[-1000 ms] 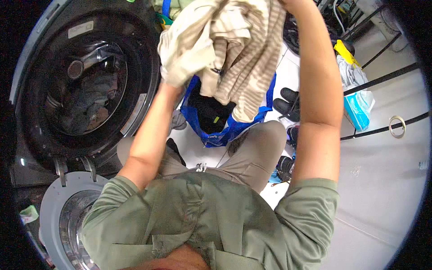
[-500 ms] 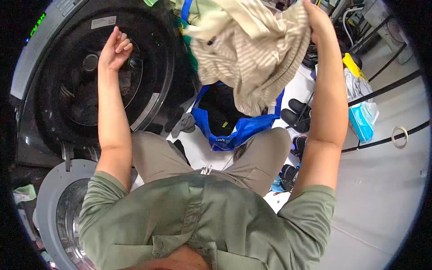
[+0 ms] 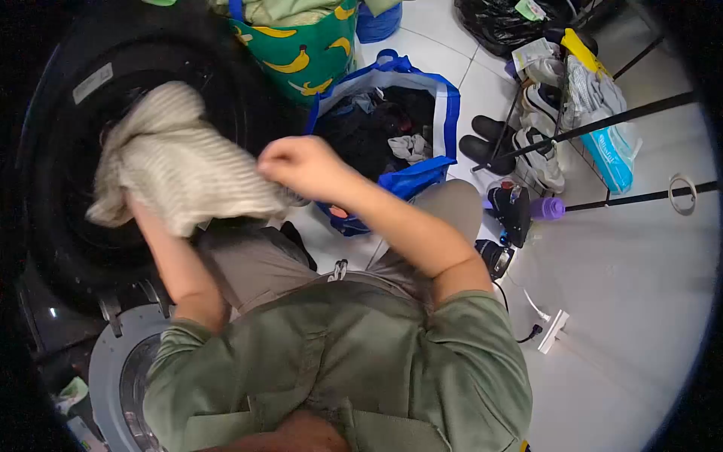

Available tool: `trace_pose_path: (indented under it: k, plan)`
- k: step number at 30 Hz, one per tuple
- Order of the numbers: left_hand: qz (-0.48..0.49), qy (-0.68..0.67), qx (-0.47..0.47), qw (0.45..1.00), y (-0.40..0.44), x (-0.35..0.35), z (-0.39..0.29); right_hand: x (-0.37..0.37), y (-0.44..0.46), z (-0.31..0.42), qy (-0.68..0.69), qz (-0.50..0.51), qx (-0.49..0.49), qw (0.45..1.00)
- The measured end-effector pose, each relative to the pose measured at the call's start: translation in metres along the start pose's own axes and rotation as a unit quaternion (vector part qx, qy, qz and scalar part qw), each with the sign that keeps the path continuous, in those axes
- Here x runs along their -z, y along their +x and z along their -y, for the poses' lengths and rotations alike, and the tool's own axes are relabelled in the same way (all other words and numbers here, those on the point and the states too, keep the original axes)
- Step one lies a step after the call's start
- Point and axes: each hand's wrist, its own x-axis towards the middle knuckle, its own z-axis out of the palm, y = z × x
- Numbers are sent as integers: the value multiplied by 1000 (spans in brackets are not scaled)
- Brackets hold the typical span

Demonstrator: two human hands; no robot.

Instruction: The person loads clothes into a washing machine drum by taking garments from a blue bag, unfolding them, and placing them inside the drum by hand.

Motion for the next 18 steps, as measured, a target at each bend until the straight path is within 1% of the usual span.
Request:
trace_pose_path:
  k: [1,2,3,4,5,6,7,8,9,10,11,12,13,14,15,16,17,18]
  plan:
    - [-46,-35,-22,998,21,38,-11,29,6,-27,22,-45,-73,996]
    - [-75,-61,-43,994,40,77,-19,64,11,-56,39,-98,-92,990]
    - [-87,-78,-64,991,57,113,-24,98,20,-90,-57,-181,-168,967]
    - [-81,-87,-86,989,71,142,-24,147,33,-166,-300,-276,-79,910]
    - [-79,-94,-100,987,79,161,-20,179,32,-167,-354,-297,-206,863]
    - [-87,-99,-111,985,82,171,-9,196,28,-167,-415,-318,-246,816]
    - [-217,-113,-66,967,74,140,-1,203,28,-169,-472,-335,-285,764]
    - [-342,-132,-21,930,64,108,6,201,34,-180,-469,-330,-284,768]
    - [-297,-113,-17,948,68,117,33,198,38,-194,-447,-310,-275,793]
    - [-323,-35,-13,946,46,74,39,195,35,-204,-425,-288,-268,815]
    - [-292,-22,11,956,35,58,53,175,32,-182,-452,-298,-253,802]
    - [-269,74,-29,960,22,36,65,182,33,-203,-460,-269,-211,819]
    - [-222,118,-87,964,-2,1,69,189,37,-225,-464,-241,-168,836]
    - [-155,149,-117,970,-13,-19,77,177,45,-220,-467,-294,-186,813]
    - [-69,139,-122,980,-33,-48,77,157,46,-202,-473,-360,-98,798]
    - [62,178,-85,978,-41,-56,84,134,49,-176,-461,-348,-78,813]
    - [156,197,-22,968,-53,-79,87,108,47,-149,-422,-327,-35,845]
    - [242,182,36,952,-65,-96,91,81,43,-120,-362,-298,-41,882]
